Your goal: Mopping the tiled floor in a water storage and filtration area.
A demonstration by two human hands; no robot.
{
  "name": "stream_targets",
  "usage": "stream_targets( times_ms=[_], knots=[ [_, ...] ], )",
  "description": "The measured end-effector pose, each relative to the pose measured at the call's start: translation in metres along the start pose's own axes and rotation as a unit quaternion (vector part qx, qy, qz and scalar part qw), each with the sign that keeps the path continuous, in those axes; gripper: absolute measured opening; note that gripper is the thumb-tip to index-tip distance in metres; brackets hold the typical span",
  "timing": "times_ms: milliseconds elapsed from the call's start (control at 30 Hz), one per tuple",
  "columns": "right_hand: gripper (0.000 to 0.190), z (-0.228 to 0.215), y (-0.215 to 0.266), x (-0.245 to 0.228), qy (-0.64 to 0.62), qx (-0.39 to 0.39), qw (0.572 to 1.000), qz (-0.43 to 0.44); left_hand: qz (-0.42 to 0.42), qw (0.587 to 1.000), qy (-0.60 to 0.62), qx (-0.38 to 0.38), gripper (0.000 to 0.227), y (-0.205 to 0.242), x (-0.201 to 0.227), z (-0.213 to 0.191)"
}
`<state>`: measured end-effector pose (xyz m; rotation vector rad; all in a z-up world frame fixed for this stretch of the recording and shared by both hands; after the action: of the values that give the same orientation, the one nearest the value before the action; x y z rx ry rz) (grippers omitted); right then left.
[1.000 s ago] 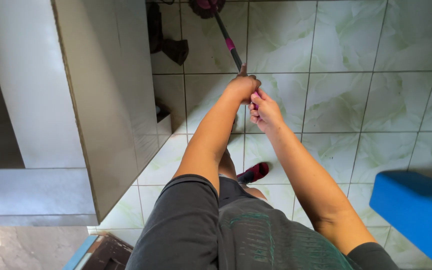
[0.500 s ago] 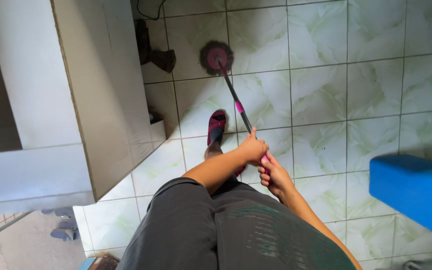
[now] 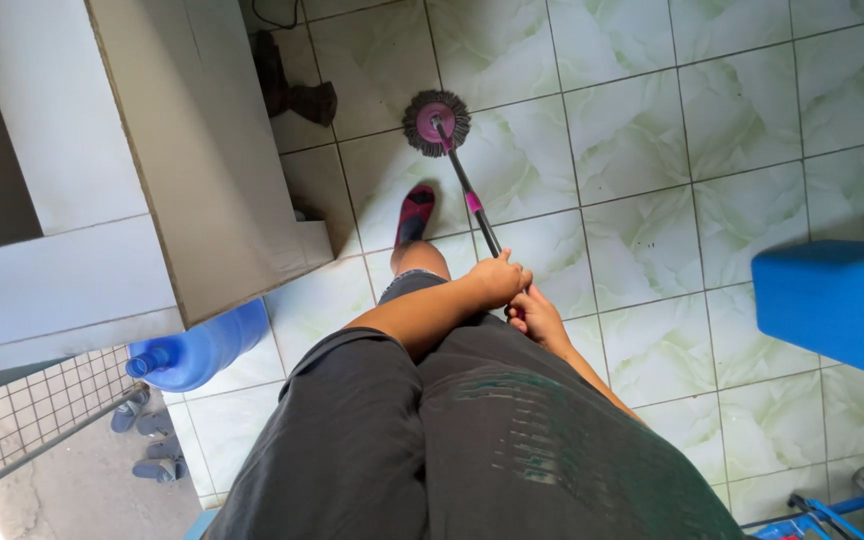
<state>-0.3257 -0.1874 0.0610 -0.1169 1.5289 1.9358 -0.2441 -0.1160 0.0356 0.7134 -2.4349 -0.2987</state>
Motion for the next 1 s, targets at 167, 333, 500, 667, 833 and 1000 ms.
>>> stream_targets(
  times_ms=[167, 333, 500, 667, 833, 1000],
  knots=[
    [0.036, 0.056, -0.029, -0.053, -0.038, 0.033, 0.998, 0.03, -0.016, 1.0, 0.009, 0.019, 0.043, -0.01, -0.061, -0.047],
    [0.047, 0.128, -0.097, -0.131, -0.043, 0.025, 0.999, 0.02, -0.037, 0.995, 0.07, 0.067, 0.032, -0.031, -0.172, -0.099],
    [0.057, 0.206, -0.154, -0.211, -0.041, 0.012, 0.999, 0.008, -0.005, 0.991, 0.072, 0.111, 0.034, -0.05, -0.27, -0.164],
    [0.06, 0.25, -0.236, -0.238, -0.04, -0.002, 0.999, 0.02, -0.038, 0.986, 0.1, 0.13, 0.029, -0.059, -0.359, -0.202],
    [0.07, 0.283, -0.248, -0.233, -0.043, -0.015, 0.998, 0.031, -0.083, 0.984, 0.11, 0.112, 0.026, -0.043, -0.394, -0.194],
    [0.072, 0.265, -0.205, -0.193, -0.017, -0.012, 0.999, 0.047, -0.044, 0.984, 0.081, 0.149, 0.022, -0.027, -0.356, -0.152]
  ],
)
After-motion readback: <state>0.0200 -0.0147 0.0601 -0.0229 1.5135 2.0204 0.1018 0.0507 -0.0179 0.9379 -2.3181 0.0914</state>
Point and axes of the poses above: each hand's wrist, its own y-axis away from the middle knuckle, its own z-axis out of the palm, x = y × z, the point moved 6 cm from there along -y, towards the middle knuckle
